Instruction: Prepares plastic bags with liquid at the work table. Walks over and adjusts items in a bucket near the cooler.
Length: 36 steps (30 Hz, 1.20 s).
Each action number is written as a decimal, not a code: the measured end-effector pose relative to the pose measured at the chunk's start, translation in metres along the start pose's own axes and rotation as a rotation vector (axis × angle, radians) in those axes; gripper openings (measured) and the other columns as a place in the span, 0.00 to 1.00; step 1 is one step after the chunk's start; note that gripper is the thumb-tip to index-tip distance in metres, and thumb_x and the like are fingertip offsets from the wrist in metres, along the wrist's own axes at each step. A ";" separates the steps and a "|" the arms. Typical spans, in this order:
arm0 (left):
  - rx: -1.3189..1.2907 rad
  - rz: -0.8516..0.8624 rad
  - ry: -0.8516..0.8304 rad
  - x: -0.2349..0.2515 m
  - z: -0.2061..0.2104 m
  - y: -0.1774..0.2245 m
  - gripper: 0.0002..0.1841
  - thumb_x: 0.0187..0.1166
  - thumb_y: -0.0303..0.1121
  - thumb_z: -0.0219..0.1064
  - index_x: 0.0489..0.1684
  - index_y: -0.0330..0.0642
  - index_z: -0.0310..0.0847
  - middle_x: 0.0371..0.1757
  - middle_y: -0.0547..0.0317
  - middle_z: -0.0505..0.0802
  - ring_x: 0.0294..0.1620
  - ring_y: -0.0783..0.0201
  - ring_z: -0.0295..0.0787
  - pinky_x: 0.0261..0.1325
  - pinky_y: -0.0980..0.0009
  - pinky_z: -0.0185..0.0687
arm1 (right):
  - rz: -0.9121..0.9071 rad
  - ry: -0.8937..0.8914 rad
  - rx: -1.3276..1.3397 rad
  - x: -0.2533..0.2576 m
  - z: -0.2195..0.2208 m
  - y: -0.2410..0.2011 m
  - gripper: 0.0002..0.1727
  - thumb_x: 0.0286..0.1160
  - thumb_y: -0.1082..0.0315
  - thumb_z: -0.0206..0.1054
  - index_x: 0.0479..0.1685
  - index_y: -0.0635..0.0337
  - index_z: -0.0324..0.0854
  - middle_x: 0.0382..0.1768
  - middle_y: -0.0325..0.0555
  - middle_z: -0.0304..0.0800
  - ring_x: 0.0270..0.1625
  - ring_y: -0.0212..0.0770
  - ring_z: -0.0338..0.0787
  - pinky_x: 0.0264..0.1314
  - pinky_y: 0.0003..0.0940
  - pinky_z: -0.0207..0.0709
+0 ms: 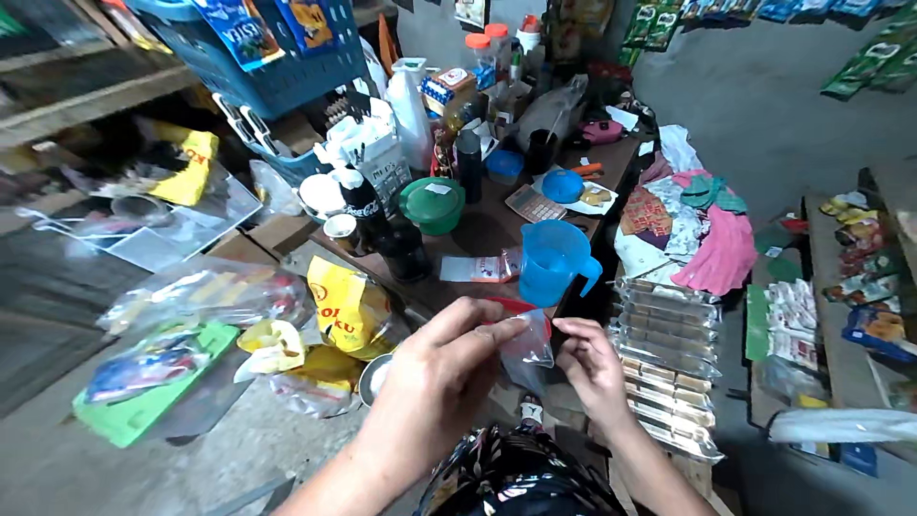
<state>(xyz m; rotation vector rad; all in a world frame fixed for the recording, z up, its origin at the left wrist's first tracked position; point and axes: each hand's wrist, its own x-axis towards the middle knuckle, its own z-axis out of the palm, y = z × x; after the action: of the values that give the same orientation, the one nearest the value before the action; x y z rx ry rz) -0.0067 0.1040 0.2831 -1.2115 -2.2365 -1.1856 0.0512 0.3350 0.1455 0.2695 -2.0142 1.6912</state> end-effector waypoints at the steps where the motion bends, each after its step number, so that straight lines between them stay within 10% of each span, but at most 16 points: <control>1: -0.002 0.004 -0.001 0.007 -0.002 0.002 0.11 0.80 0.26 0.65 0.51 0.44 0.94 0.49 0.60 0.92 0.48 0.80 0.87 0.51 0.87 0.82 | 0.122 -0.053 -0.044 0.005 -0.005 0.011 0.29 0.72 0.67 0.71 0.74 0.67 0.74 0.68 0.49 0.82 0.40 0.22 0.86 0.39 0.17 0.82; 4: 0.009 0.011 -0.014 0.027 -0.001 0.007 0.11 0.80 0.26 0.65 0.50 0.44 0.94 0.50 0.63 0.91 0.49 0.80 0.87 0.51 0.85 0.84 | 0.367 -0.319 -0.135 0.023 -0.013 0.039 0.39 0.66 0.67 0.76 0.82 0.66 0.69 0.72 0.53 0.82 0.46 0.29 0.88 0.45 0.26 0.83; 9: 0.139 -0.001 0.012 0.056 0.007 0.009 0.12 0.79 0.28 0.66 0.52 0.48 0.93 0.52 0.67 0.91 0.50 0.79 0.87 0.51 0.83 0.85 | 0.335 -0.275 0.092 0.036 -0.027 0.072 0.21 0.86 0.69 0.46 0.62 0.68 0.83 0.55 0.41 0.90 0.38 0.19 0.83 0.42 0.19 0.78; 13: 0.240 -0.018 0.060 0.071 0.014 0.012 0.11 0.79 0.28 0.67 0.51 0.47 0.93 0.53 0.63 0.92 0.52 0.76 0.88 0.53 0.80 0.85 | 0.199 -0.280 0.223 0.036 -0.036 0.097 0.46 0.80 0.27 0.46 0.64 0.65 0.82 0.47 0.34 0.91 0.45 0.21 0.85 0.48 0.22 0.80; 16: 0.292 -0.048 0.063 0.076 0.022 0.013 0.11 0.81 0.28 0.67 0.52 0.48 0.93 0.56 0.61 0.93 0.58 0.73 0.88 0.58 0.78 0.84 | 0.002 -0.348 -0.041 0.042 -0.034 0.101 0.28 0.77 0.49 0.70 0.58 0.68 0.86 0.51 0.51 0.93 0.55 0.36 0.91 0.63 0.31 0.83; 19: 0.289 -0.106 0.040 0.073 0.034 0.012 0.10 0.82 0.30 0.66 0.53 0.49 0.93 0.54 0.59 0.93 0.56 0.73 0.88 0.57 0.78 0.83 | -0.007 -0.374 -0.222 0.051 -0.021 0.118 0.11 0.75 0.70 0.67 0.44 0.68 0.92 0.48 0.56 0.96 0.54 0.47 0.95 0.65 0.40 0.85; 24: 0.315 -0.242 -0.061 0.060 0.068 -0.004 0.12 0.80 0.27 0.62 0.50 0.42 0.93 0.50 0.52 0.94 0.49 0.71 0.89 0.54 0.81 0.83 | 0.334 -0.832 -0.345 0.069 -0.030 0.139 0.36 0.76 0.60 0.71 0.84 0.64 0.70 0.81 0.61 0.75 0.85 0.56 0.72 0.90 0.52 0.59; 27: 0.383 -0.341 -0.123 0.042 0.095 -0.027 0.13 0.76 0.26 0.62 0.47 0.42 0.94 0.48 0.53 0.94 0.43 0.67 0.93 0.48 0.76 0.88 | 0.046 -0.480 -0.294 0.042 -0.058 0.140 0.19 0.76 0.65 0.68 0.62 0.67 0.87 0.60 0.57 0.92 0.61 0.46 0.93 0.67 0.39 0.85; 30: 0.294 -0.433 -0.141 0.028 0.120 -0.047 0.11 0.71 0.24 0.66 0.45 0.38 0.94 0.48 0.50 0.94 0.39 0.65 0.93 0.45 0.73 0.90 | -0.311 -0.039 -0.336 0.029 -0.089 0.143 0.08 0.82 0.60 0.62 0.52 0.50 0.81 0.51 0.39 0.86 0.58 0.31 0.87 0.63 0.25 0.82; 33: 0.132 -0.519 -0.145 0.024 0.134 -0.063 0.11 0.67 0.23 0.72 0.46 0.37 0.94 0.50 0.47 0.93 0.38 0.66 0.92 0.44 0.75 0.89 | -0.159 0.167 -0.374 0.039 -0.110 0.146 0.17 0.83 0.53 0.62 0.62 0.49 0.73 0.66 0.39 0.78 0.74 0.29 0.77 0.74 0.28 0.74; 36: 0.033 -0.566 -0.186 0.026 0.140 -0.078 0.13 0.66 0.25 0.75 0.48 0.38 0.94 0.50 0.48 0.93 0.39 0.68 0.91 0.46 0.76 0.88 | 0.125 0.231 -0.235 0.063 -0.107 0.149 0.28 0.87 0.52 0.56 0.62 0.76 0.70 0.61 0.54 0.82 0.67 0.30 0.80 0.69 0.26 0.74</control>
<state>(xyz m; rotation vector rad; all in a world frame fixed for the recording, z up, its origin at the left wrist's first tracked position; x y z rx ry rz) -0.0720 0.2068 0.1757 -0.7114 -2.8406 -1.2523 -0.0444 0.4795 0.0586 -0.1298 -2.0631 1.4616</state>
